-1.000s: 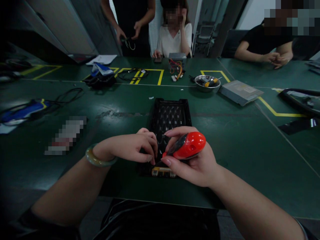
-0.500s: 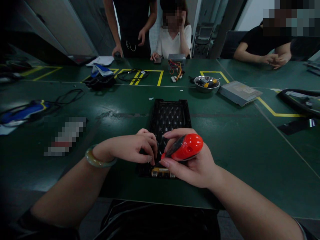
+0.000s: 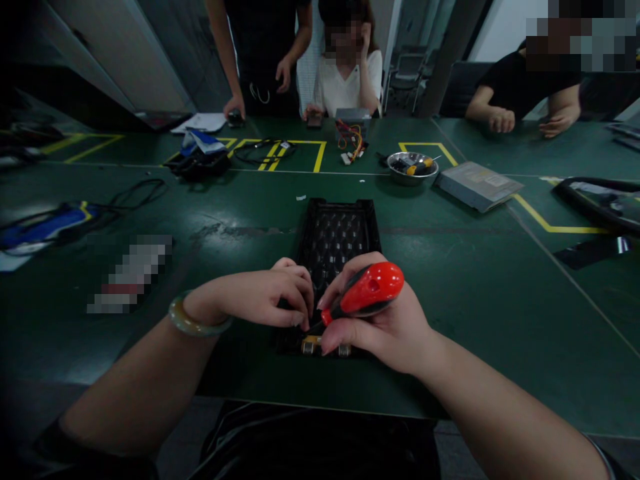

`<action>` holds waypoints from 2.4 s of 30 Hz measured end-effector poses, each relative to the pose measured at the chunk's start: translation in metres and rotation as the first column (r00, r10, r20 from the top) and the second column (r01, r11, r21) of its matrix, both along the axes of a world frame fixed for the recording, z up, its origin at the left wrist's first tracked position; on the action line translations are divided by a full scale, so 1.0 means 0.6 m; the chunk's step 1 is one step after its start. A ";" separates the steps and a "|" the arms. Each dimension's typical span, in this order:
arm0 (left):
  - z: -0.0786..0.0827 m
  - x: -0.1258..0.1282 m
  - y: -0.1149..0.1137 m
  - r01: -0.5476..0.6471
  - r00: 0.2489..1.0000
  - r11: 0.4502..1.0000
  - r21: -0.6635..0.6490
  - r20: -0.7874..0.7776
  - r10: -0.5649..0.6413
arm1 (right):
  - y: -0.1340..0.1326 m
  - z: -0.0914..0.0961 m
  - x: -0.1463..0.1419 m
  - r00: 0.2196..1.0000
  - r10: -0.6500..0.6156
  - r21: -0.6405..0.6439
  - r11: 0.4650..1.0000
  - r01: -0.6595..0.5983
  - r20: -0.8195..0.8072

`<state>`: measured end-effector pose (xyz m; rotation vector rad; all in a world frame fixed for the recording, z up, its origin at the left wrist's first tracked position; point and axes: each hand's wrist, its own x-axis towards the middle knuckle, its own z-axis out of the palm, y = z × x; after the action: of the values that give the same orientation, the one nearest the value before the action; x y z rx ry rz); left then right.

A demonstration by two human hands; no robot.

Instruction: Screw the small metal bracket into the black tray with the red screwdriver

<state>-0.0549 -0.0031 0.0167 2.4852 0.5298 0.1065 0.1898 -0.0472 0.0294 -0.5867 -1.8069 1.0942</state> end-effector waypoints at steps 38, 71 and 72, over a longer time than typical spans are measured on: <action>0.002 0.000 -0.002 -0.003 0.999 1.000 0.015 -0.049 0.004 | 0.000 0.009 0.004 0.998 -0.036 -0.026 0.999 0.035 -0.043; -0.048 0.047 0.039 -0.607 0.746 0.637 0.474 0.065 0.663 | 0.052 -0.023 0.023 0.820 -0.569 0.144 0.808 0.571 -0.055; -0.048 0.048 0.039 -0.603 0.749 0.641 0.474 0.062 0.659 | 0.049 -0.021 0.022 0.822 -0.568 0.164 0.808 0.566 -0.043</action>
<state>-0.0262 0.0203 -0.0120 2.6347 1.5960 0.4118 0.2029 -0.0180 0.0167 -0.9516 -1.5526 0.5196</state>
